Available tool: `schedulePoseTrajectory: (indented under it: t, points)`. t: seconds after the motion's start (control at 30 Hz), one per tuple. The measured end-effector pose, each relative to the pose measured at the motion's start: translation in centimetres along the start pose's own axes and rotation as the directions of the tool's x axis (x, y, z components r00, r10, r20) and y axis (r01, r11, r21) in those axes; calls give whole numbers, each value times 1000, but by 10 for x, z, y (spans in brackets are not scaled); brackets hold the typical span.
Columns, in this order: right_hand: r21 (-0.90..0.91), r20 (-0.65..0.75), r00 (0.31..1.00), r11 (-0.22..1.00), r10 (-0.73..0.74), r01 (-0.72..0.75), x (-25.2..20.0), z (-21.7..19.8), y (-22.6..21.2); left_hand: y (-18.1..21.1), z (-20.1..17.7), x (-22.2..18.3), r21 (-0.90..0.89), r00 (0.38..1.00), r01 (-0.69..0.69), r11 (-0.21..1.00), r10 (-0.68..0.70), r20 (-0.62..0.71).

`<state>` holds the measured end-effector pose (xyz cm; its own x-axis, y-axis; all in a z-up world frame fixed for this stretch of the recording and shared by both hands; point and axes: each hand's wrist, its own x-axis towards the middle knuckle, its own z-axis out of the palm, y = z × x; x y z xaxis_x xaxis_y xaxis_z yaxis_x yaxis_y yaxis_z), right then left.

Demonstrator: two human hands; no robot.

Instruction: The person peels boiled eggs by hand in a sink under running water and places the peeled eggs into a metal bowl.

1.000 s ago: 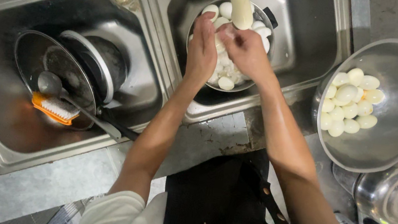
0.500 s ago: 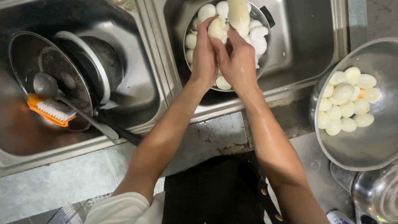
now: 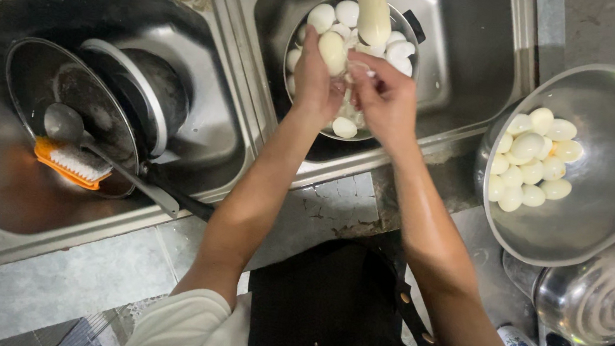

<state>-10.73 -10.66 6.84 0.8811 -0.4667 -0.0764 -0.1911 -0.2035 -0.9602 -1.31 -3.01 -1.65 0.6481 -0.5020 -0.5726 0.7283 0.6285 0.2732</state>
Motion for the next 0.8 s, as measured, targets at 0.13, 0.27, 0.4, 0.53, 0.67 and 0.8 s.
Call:
schedulePoseTrajectory:
  t: [0.13, 0.27, 0.4, 0.53, 0.67, 0.8]
  points:
    - [-223, -2, 994, 969, -112, 108, -1, -25, -10, 16, -7, -1, -138, 987, 53, 989, -31, 156]
    - [-409, 71, 974, 884, -217, 227, 1, -26, -21, 25, -4, -12, -171, 931, 165, 971, -96, 352]
    - [-438, 137, 914, 804, -381, 401, 2, -9, -22, 14, 7, -16, -123, 920, 173, 977, -116, 375]
    - [-352, 10, 977, 914, -214, 204, 13, -15, -25, 18, -1, -8, -60, 937, 119, 991, -92, 336]
    - [-485, -15, 999, 874, -49, 36, 7, -39, -21, 21, -14, 7, 45, 965, 124, 991, -131, 225]
    - [-579, 117, 948, 755, -296, 308, 2, -45, 2, 20, -19, 9, 192, 924, -66, 979, -13, 382]
